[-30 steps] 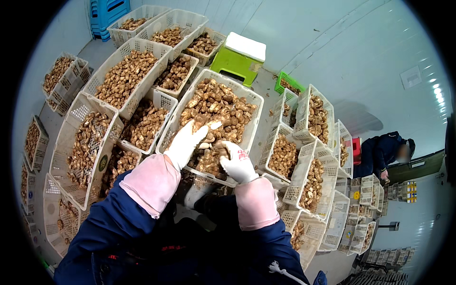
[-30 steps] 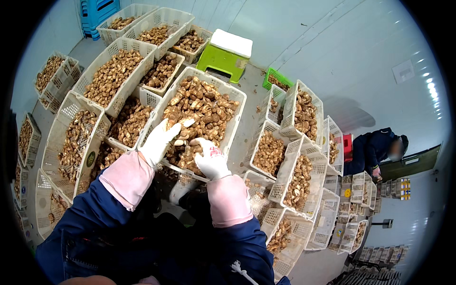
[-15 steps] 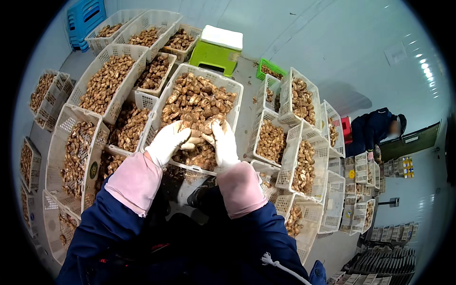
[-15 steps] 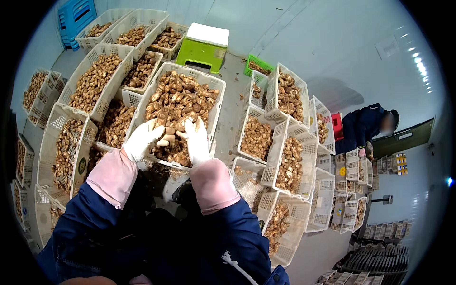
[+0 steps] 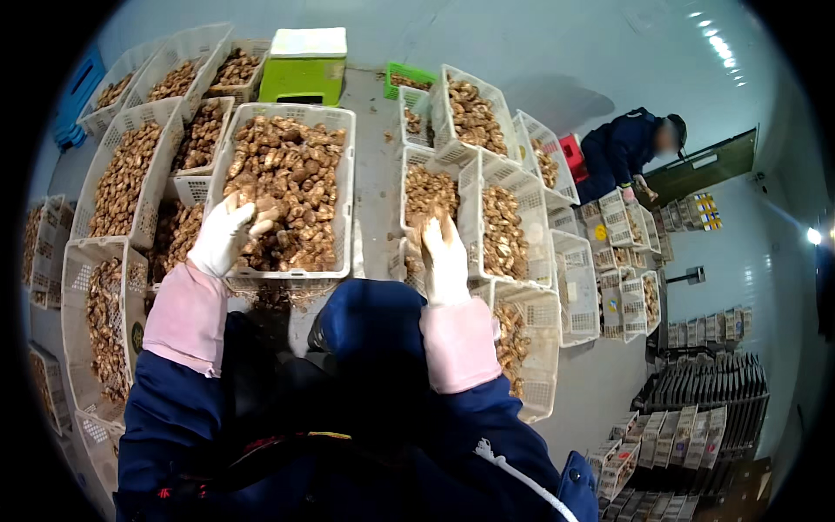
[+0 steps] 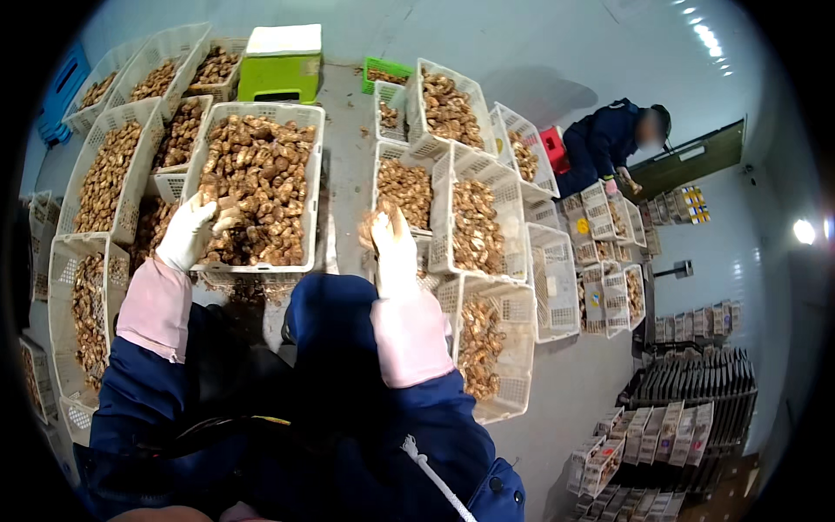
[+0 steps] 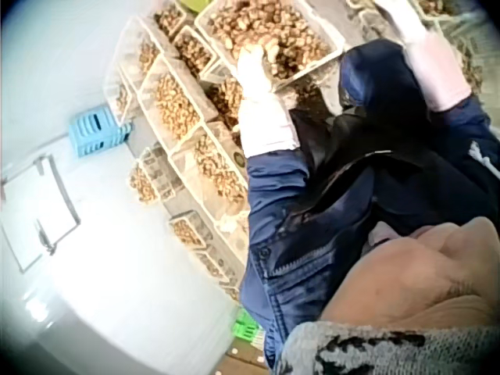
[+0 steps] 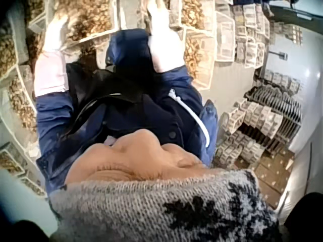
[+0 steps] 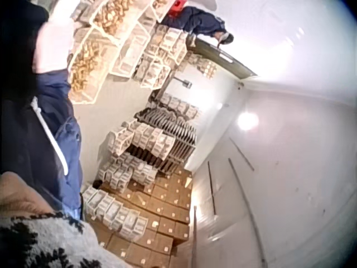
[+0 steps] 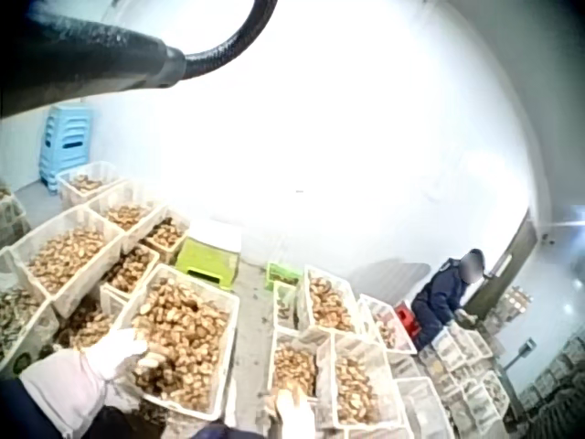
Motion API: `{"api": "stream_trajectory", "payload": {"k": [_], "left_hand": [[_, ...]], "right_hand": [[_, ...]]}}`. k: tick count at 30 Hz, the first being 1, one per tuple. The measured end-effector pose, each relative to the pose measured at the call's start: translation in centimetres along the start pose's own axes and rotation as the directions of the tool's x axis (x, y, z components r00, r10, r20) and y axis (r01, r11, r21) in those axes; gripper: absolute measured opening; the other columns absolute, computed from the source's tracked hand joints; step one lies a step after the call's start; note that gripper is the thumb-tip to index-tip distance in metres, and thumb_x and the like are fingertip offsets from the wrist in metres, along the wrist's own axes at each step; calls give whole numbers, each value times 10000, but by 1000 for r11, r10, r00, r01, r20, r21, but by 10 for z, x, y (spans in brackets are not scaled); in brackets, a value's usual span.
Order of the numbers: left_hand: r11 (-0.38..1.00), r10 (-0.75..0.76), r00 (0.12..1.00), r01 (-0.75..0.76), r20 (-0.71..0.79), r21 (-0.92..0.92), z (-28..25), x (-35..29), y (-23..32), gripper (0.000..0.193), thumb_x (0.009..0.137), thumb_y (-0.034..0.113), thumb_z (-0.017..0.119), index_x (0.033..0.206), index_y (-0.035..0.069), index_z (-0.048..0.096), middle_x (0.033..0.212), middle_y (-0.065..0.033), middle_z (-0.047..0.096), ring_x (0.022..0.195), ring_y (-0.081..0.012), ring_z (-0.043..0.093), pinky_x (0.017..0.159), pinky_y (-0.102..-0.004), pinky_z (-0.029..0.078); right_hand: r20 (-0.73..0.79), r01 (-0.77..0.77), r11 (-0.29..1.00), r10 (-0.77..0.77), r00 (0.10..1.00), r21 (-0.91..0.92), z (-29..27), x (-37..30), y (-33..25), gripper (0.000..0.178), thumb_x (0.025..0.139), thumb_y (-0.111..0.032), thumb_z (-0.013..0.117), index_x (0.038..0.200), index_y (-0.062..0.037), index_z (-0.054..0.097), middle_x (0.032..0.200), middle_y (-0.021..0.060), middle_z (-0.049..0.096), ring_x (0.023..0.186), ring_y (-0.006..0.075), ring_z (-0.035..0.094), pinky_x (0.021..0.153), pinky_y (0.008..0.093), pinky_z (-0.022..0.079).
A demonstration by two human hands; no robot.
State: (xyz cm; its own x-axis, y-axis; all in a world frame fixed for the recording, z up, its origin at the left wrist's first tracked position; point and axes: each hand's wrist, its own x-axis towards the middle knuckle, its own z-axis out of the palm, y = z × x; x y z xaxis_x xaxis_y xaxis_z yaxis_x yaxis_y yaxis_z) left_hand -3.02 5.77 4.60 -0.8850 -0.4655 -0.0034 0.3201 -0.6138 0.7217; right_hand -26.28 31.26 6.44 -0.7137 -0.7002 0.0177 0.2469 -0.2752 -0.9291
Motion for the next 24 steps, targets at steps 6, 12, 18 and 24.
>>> {"api": "stream_trajectory", "payload": {"k": [6, 12, 18, 24], "left_hand": [[961, 129, 973, -75, -192, 267, -38, -20, -3, 511, 904, 239, 696, 1289, -16, 476, 1109, -80, 583, 891, -126, 568, 729, -234, 440], [969, 160, 963, -111, -215, 221, -59, -22, -15, 520, 920, 105, 611, 1394, -2, 426, 1269, -95, 575, 1103, -197, 592, 907, -295, 484], [952, 191, 973, -151, -132, 265, -41, -29, -21, 520, 837, 213, 727, 1239, -18, 492, 1048, -34, 540, 899, -141, 521, 741, -258, 412], [960, 153, 966, -96, -206, 263, -28, -33, -19, 545, 820, 145, 742, 1279, -5, 489, 1101, -44, 589, 961, -152, 582, 791, -257, 474]], "right_hand": [[-344, -322, 930, 365, 865, 178, -129, -144, 62, 351, 948, -97, 600, 1279, -24, 505, 1029, 58, 602, 894, 154, 598, 817, 234, 483], [-249, -125, 881, 261, 933, 456, -189, -196, 69, 460, 833, 89, 550, 1220, -152, 488, 1185, 103, 550, 1006, 246, 592, 897, 347, 487], [-235, -171, 963, 219, 947, 209, -214, -168, 63, 618, 859, 43, 553, 1429, -120, 379, 1277, 82, 541, 1130, 214, 579, 917, 329, 498], [-217, -397, 882, 452, 865, 252, -230, -136, 56, 607, 879, 40, 564, 1446, -80, 383, 1116, 101, 611, 946, 226, 641, 802, 307, 559]]}}
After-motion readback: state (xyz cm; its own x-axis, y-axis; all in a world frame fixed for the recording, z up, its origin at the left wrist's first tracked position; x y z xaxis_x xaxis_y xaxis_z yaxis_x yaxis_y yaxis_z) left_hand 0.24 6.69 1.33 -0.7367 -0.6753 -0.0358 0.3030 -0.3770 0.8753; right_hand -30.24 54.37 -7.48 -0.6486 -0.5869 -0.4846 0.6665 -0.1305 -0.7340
